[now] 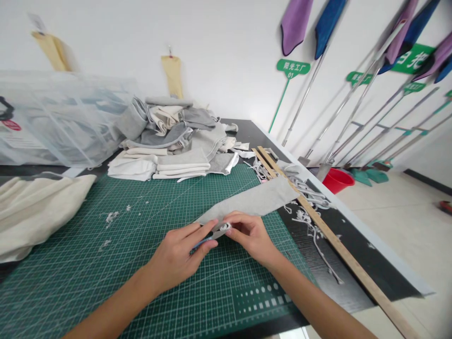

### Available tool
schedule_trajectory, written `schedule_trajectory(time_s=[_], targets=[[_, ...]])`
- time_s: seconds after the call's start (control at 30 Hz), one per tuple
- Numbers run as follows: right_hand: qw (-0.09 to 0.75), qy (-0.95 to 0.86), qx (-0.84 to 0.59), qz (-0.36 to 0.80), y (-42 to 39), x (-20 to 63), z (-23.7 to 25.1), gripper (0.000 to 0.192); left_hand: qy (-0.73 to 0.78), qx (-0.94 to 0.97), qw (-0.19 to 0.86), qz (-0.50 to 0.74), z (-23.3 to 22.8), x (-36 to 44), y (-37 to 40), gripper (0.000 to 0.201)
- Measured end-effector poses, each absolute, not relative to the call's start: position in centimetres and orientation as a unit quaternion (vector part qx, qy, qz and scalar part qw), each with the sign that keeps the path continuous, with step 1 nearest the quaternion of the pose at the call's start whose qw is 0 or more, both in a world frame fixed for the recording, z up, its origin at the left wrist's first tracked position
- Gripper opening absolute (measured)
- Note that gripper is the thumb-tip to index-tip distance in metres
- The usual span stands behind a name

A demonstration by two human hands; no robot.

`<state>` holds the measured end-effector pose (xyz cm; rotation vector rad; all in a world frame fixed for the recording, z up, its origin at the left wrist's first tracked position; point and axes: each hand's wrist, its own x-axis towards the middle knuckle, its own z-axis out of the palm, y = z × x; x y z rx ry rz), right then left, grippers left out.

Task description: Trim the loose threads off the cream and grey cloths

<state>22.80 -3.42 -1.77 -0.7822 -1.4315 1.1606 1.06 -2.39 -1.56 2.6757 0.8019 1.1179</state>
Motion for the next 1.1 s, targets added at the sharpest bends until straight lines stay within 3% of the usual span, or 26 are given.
schedule_trajectory(time_s=[0.3, 0.87, 1.1], targets=[[0.538, -0.601, -0.331, 0.49, -3.6, 22.8, -1.7, 0.009, 0.267, 0.881, 0.054, 0.388, -1.8, 1.6, -2.5, 0.037], [0.528, -0.618, -0.348, 0.468, -3.6, 22.7, -1.4, 0.008, 0.285, 0.862, 0.126, 0.399, -1.7, 1.7, -3.0, 0.03], [0.529, -0.608, -0.363, 0.468, -3.5, 22.8, -1.4, 0.009, 0.325, 0.815, 0.15, 0.455, 0.4, 0.5, -2.5, 0.023]])
